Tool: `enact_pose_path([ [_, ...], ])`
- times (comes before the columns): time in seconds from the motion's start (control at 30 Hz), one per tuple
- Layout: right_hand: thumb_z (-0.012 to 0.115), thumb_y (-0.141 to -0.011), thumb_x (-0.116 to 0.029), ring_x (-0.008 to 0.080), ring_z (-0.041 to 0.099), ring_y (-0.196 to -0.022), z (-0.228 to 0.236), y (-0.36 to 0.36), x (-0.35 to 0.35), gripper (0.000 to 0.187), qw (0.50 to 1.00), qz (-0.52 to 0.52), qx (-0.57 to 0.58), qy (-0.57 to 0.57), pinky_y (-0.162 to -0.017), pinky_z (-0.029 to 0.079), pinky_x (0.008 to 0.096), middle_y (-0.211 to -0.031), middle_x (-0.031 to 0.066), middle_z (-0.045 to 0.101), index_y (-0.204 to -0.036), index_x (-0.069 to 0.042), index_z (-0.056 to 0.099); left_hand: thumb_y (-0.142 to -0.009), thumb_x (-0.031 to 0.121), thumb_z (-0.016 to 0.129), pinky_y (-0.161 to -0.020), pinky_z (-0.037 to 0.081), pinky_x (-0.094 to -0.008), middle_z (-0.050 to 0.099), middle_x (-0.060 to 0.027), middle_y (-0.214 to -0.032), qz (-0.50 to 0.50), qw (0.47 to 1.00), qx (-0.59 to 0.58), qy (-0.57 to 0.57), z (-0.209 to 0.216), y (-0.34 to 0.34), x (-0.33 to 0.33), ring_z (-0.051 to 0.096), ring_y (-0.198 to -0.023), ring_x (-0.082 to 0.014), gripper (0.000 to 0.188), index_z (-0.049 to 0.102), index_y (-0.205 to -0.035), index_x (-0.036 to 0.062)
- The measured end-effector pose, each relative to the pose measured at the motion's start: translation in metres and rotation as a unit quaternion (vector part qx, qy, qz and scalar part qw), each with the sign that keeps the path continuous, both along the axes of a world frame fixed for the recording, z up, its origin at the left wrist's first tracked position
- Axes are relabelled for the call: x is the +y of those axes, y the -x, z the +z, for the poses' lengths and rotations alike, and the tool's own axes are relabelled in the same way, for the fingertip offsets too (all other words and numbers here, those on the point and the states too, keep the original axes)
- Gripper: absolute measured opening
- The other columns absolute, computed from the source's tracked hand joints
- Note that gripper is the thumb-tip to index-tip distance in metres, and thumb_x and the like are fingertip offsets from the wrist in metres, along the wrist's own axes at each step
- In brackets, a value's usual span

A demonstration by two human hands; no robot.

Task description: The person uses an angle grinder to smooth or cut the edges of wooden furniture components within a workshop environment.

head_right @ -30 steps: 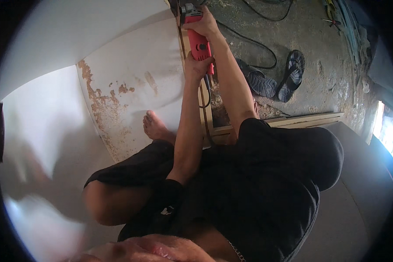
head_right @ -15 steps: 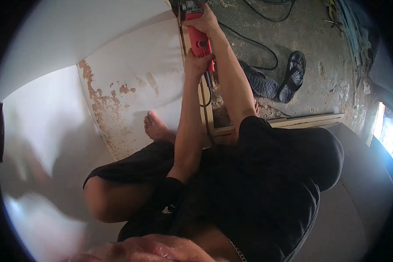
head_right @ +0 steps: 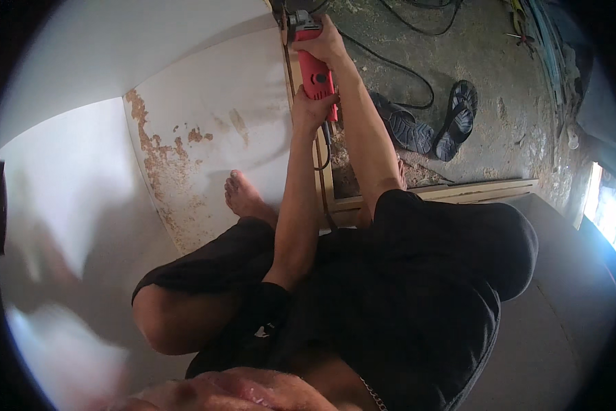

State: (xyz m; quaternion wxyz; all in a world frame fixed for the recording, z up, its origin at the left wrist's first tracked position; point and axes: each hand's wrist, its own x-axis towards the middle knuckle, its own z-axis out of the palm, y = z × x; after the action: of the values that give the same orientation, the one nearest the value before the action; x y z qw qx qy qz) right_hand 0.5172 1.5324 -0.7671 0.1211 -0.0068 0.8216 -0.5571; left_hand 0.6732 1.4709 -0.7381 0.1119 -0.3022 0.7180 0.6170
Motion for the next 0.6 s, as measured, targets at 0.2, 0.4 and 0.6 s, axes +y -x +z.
enact_pose_path([
  [0.2,0.095,-0.053,-0.03,0.0285,0.066,-0.111,-0.002,-0.006,-0.001,0.101,1.0,0.012,-0.02,-0.002,-0.094,0.056,0.0411,-0.123,0.0164,0.065,-0.14,-0.008,0.049,-0.057,0.029,0.085,-0.085,0.056,-0.0428,0.071,-0.0207,-0.105,0.005,0.999,-0.023,0.021,0.003,-0.007,-0.001,0.07,-0.098,-0.0357,0.071,0.058,-0.116,-0.0011],
  [0.4,0.093,-0.061,-0.016,0.0216,0.068,-0.095,-0.007,-0.002,0.004,0.089,0.998,-0.007,0.036,-0.054,-0.078,0.061,0.0382,-0.111,0.0118,0.067,-0.138,-0.008,0.048,-0.057,0.027,0.085,-0.084,0.056,-0.0418,0.071,-0.02,-0.103,0.002,1.0,-0.01,-0.01,0.007,-0.002,0.002,0.071,-0.097,-0.0347,0.069,0.059,-0.115,-0.0014],
  [0.6,0.093,-0.062,-0.015,0.023,0.068,-0.094,0.006,0.004,-0.015,0.091,1.0,0.0,0.007,-0.026,-0.077,0.061,0.0382,-0.108,0.012,0.068,-0.14,-0.008,0.047,-0.061,0.025,0.085,-0.077,0.057,-0.0384,0.071,-0.0161,-0.103,0.014,1.0,0.018,-0.015,-0.009,0.006,-0.01,0.071,-0.091,-0.0267,0.065,0.059,-0.114,-0.0017],
])
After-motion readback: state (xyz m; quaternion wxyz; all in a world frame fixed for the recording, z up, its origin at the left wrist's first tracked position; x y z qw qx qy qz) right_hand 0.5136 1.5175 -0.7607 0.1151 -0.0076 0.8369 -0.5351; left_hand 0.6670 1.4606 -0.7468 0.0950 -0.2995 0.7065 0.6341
